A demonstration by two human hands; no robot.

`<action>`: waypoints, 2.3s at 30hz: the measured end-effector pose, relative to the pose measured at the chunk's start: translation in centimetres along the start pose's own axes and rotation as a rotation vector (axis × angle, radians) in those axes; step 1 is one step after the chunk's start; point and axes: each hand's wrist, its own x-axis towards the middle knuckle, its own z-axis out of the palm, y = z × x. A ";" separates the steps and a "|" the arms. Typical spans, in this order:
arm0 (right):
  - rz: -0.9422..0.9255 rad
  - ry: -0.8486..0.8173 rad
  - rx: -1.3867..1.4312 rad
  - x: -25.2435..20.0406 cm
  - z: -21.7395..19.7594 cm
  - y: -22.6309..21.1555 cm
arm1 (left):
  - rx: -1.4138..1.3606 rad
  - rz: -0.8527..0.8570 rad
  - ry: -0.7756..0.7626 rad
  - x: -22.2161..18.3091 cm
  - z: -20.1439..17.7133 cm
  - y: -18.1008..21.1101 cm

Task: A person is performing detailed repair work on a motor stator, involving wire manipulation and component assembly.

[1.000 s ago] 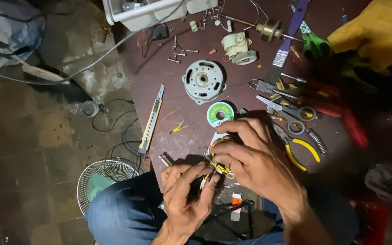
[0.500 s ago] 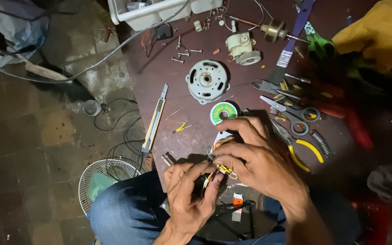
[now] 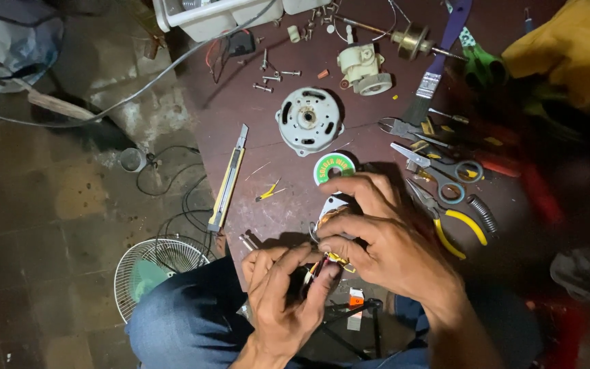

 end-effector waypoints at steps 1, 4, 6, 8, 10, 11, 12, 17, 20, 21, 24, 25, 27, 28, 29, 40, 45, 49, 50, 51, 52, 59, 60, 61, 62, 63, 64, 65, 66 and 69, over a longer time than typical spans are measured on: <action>0.002 -0.002 0.000 0.0 0.0 0.0 | -0.001 -0.002 -0.001 0.0 0.1 0.1; 0.027 0.005 0.001 0.2 0.0 0.2 | 0.011 -0.035 0.022 0.0 0.3 0.3; 0.034 -0.041 -0.004 0.3 0.1 0.6 | -0.022 -0.127 0.052 -0.1 0.6 0.5; 0.018 -0.030 0.010 0.6 0.1 0.3 | -0.024 -0.147 0.039 -0.2 0.5 0.4; 0.003 -0.018 0.023 0.7 0.0 0.2 | -0.027 -0.166 0.025 -0.3 0.5 0.3; -0.009 -0.038 0.027 0.8 0.0 0.3 | -0.022 -0.162 0.026 -0.3 0.5 0.3; -0.021 -0.058 0.031 0.8 0.0 0.3 | -0.017 -0.158 0.027 -0.3 0.5 0.2; 0.001 -0.101 0.052 0.7 0.2 0.4 | -0.002 -0.093 0.022 -0.2 0.5 0.1; 0.012 -0.098 0.040 0.6 0.1 0.3 | 0.008 -0.061 0.023 -0.2 0.5 0.0; 0.005 -0.073 0.022 0.6 0.1 0.3 | -0.001 -0.071 0.017 -0.1 0.4 0.0; 0.004 -0.075 0.027 0.5 0.0 0.6 | -0.080 -0.101 -0.008 0.4 -0.1 0.4; 0.004 -0.075 0.027 0.3 0.1 0.8 | -0.080 -0.101 -0.009 0.3 -0.1 0.4; 0.004 -0.042 -0.021 0.1 0.3 1.2 | -0.110 -0.123 -0.016 0.1 -0.1 0.2; 0.002 -0.043 -0.021 0.1 0.2 1.1 | -0.110 -0.123 -0.014 0.1 -0.1 0.2; 0.019 -0.065 0.003 0.1 0.0 1.0 | -0.094 -0.107 -0.006 0.1 -0.1 0.2; 0.015 -0.068 -0.033 0.0 0.2 0.7 | -0.057 -0.025 0.019 -0.3 0.4 -0.4; 0.153 -0.148 -0.045 0.1 0.6 0.3 | -0.075 -0.022 0.030 -0.9 0.6 -0.7; 0.077 -0.093 -0.045 0.1 0.5 0.6 | -0.063 -0.032 -0.008 -0.4 0.2 -0.5; 0.036 -0.056 -0.038 0.0 0.4 0.7 | -0.070 -0.038 -0.012 -0.5 0.2 -0.6; -0.005 -0.019 -0.031 0.0 0.3 0.8 | -0.077 -0.046 -0.016 -0.5 0.2 -0.6; -0.007 -0.020 -0.031 -0.1 0.2 0.7 | -0.076 -0.046 -0.013 -0.8 0.4 -0.8; -0.068 -0.078 0.009 -0.9 -0.9 0.1 | -0.238 -0.099 -0.038 -0.6 0.3 -0.8; -0.084 -0.084 -0.006 -0.9 -1.0 0.0 | -0.226 -0.103 -0.046 -0.6 0.3 -0.8; -0.085 -0.084 -0.006 -0.9 -0.9 -0.1 | -0.226 -0.103 -0.045 -0.5 0.3 -0.8; -0.077 -0.075 -0.018 -0.9 -0.9 -0.2 | -0.219 -0.096 -0.042 -0.5 0.3 -0.7; -0.069 -0.066 -0.029 -0.9 -0.9 -0.4 | -0.212 -0.088 -0.039 -0.5 0.3 -0.7; -0.070 -0.066 -0.030 -1.0 -0.8 -0.2 | -0.212 -0.087 -0.038 -0.6 0.3 -0.8; -0.077 -0.051 -0.025 -1.1 -0.7 -0.1 | -0.192 -0.099 -0.037 -0.7 0.3 -0.9; -0.083 -0.037 -0.021 -1.2 -0.6 0.0 | -0.171 -0.111 -0.037 -0.8 0.3 -1.0; -0.109 0.010 -0.055 -1.0 -0.9 -0.2 | -0.177 -0.159 -0.055 -1.4 0.4 -1.4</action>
